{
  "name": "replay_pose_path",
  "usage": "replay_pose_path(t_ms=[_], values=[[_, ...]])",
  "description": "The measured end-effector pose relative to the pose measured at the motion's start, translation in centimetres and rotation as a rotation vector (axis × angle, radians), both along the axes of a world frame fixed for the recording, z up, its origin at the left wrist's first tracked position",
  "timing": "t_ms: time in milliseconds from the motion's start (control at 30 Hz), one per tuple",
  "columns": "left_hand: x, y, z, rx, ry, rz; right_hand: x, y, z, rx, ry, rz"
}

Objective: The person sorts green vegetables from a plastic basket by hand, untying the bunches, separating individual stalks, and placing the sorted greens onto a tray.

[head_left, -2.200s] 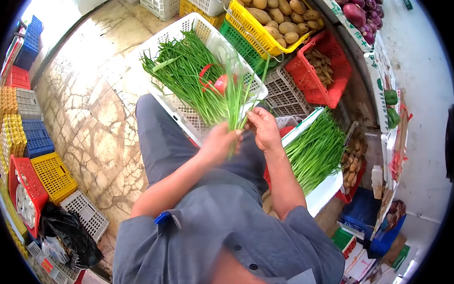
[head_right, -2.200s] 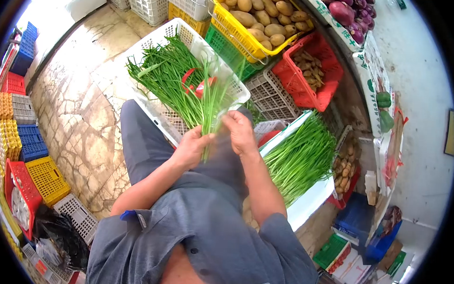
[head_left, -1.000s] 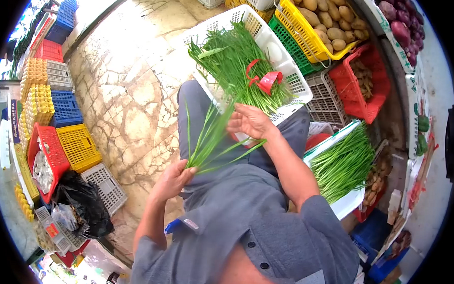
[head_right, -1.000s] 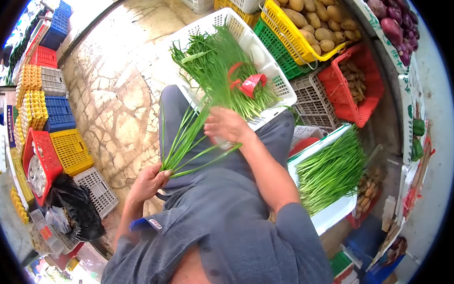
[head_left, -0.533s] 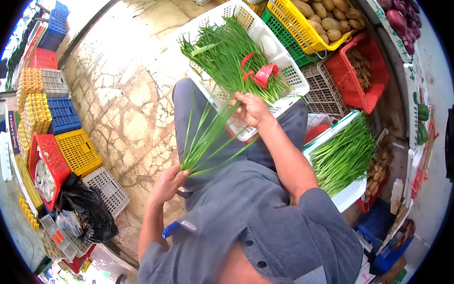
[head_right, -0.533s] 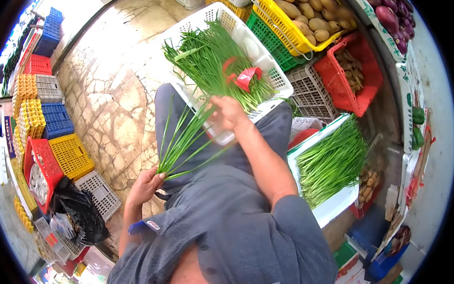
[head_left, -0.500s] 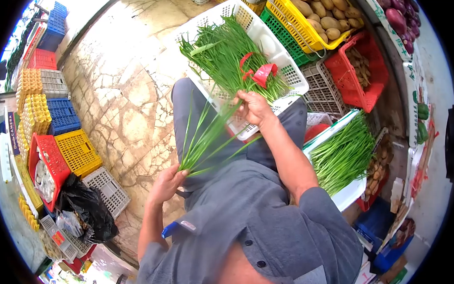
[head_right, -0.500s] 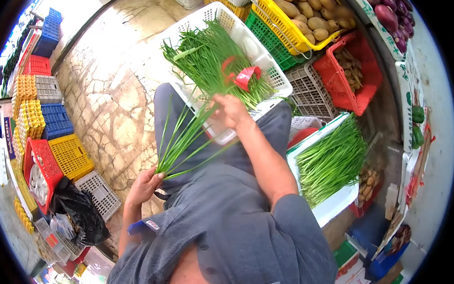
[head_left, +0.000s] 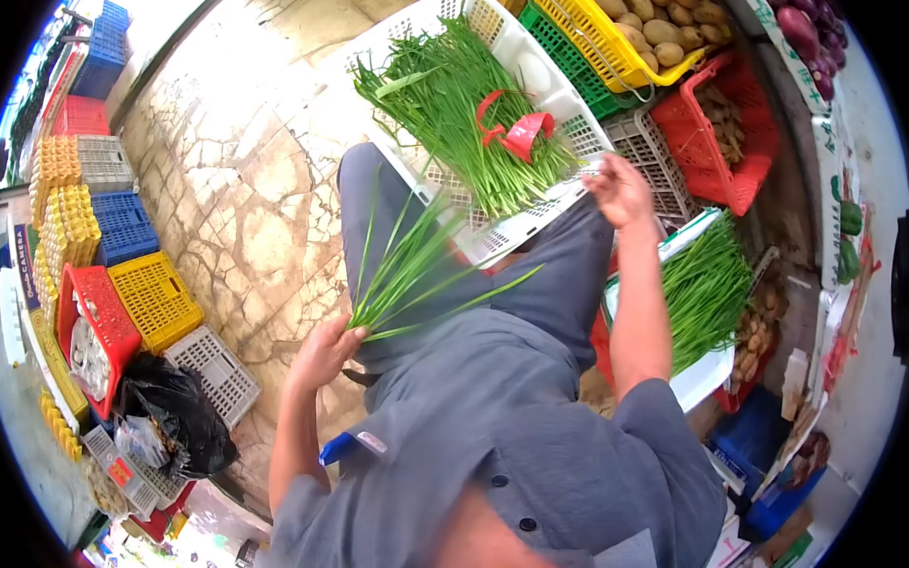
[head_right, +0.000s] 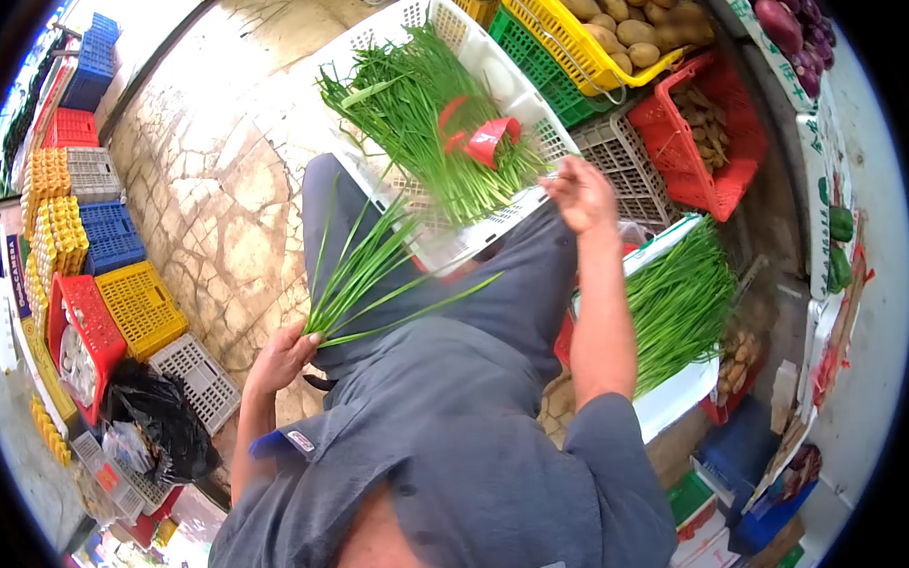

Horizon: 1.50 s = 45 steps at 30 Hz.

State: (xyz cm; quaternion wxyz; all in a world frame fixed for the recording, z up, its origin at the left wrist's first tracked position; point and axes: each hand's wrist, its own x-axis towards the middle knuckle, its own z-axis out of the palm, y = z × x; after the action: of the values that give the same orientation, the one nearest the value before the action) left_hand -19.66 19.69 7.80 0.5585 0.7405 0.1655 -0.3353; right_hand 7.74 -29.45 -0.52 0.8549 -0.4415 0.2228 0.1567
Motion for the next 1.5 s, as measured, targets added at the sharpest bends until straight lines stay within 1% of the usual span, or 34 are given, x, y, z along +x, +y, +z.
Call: replay_pose_path(t_ms=[33, 100, 167, 200, 300, 333, 367, 400, 433, 467, 500, 533, 567, 600, 700, 800, 900, 933, 1000, 1133, 1233, 1300, 1400, 1500], values=[[0.1, 0.1, 0.0, 0.007, -0.002, -0.009, -0.1, -1.9, 0.5, 0.032, -0.035, -0.047], [0.1, 0.3, 0.1, 0.020, -0.006, -0.029, -0.4, -4.9, 1.4, -0.079, -0.034, -0.208], [-0.1, 0.5, 0.0, -0.029, 0.017, -0.002, -0.8, -7.6, 1.3, -0.462, 0.119, -0.036], [-0.2, 0.6, 0.0, -0.053, 0.027, 0.011, -1.5, -8.0, 0.8, -1.027, 0.237, 0.147], [-0.6, 0.7, 0.0, -0.070, 0.015, 0.051, -2.1, -10.0, -2.3, -1.459, -0.015, 0.077], [-0.7, 0.7, 0.2, -0.070, 0.041, 0.050, -2.3, -7.5, -0.1, -1.235, -0.049, 0.113], [-0.5, 0.8, 0.4, -0.067, 0.063, 0.042, -2.5, -4.6, 0.6, -1.226, -0.162, 0.094], [-0.2, 1.1, 0.6, -0.061, 0.083, 0.033, -2.6, -1.5, 0.4, -1.154, -0.257, 0.098], [-0.1, 1.2, 0.7, -0.045, 0.077, 0.026, -3.2, 1.9, 0.6, -1.113, -0.293, 0.183], [0.0, 1.3, 0.6, -0.031, 0.070, 0.021, -3.9, 5.2, 0.7, -1.072, -0.273, 0.276], [0.0, 1.4, 0.6, -0.018, 0.063, 0.018, -4.9, 9.4, 2.9, -1.003, -0.323, 0.358], [0.0, 1.4, 0.6, -0.018, 0.073, 0.027, -5.4, 11.3, 1.0, -0.865, -0.378, 0.407], [0.1, 1.5, 0.6, -0.019, 0.084, 0.037, -5.7, 13.7, 1.7, -0.787, -0.405, 0.507], [0.2, 1.6, 0.6, -0.020, 0.092, 0.049, -6.0, 15.2, -0.6, -0.677, -0.352, 0.527], [0.3, 1.7, 0.8, -0.029, 0.042, 0.058, -6.1, 18.7, -0.7, -0.787, -0.539, 0.695], [0.4, 1.4, 0.8, -0.036, 0.079, 0.116, -6.4, 20.1, -1.6, -1.031, -0.798, 0.727], [0.8, 1.4, 1.4, -0.016, 0.106, 0.099, -6.3, 20.3, -1.6, -1.047, -0.781, 0.826], [0.6, 1.5, 1.1, -0.015, 0.098, 0.094, -6.3, 20.2, -2.6, -1.059, -0.846, 0.801], [0.4, 1.7, 0.5, -0.012, 0.082, 0.080, -6.2, 19.7, -3.0, -1.077, -0.849, 0.800], [0.1, 1.8, 0.3, -0.152, 0.162, 0.205, -6.3, 19.0, -2.3, -1.121, -0.858, 0.764], [-0.2, 2.0, -0.4, -0.249, 0.221, 0.316, -6.8, 19.1, -1.2, -1.125, -0.880, 0.653], [-0.2, 1.6, -0.4, -0.293, 0.233, 0.406, -7.0, 18.8, -0.9, -1.124, -0.902, 0.643], [0.0, 1.3, -0.1, -0.264, 0.206, 0.404, -7.1, 18.0, -1.2, -1.117, -0.894, 0.656], [-0.1, 1.2, -0.8, -0.186, 0.119, 0.337, -7.3, 17.0, -1.6, -1.165, -0.862, 0.653]])
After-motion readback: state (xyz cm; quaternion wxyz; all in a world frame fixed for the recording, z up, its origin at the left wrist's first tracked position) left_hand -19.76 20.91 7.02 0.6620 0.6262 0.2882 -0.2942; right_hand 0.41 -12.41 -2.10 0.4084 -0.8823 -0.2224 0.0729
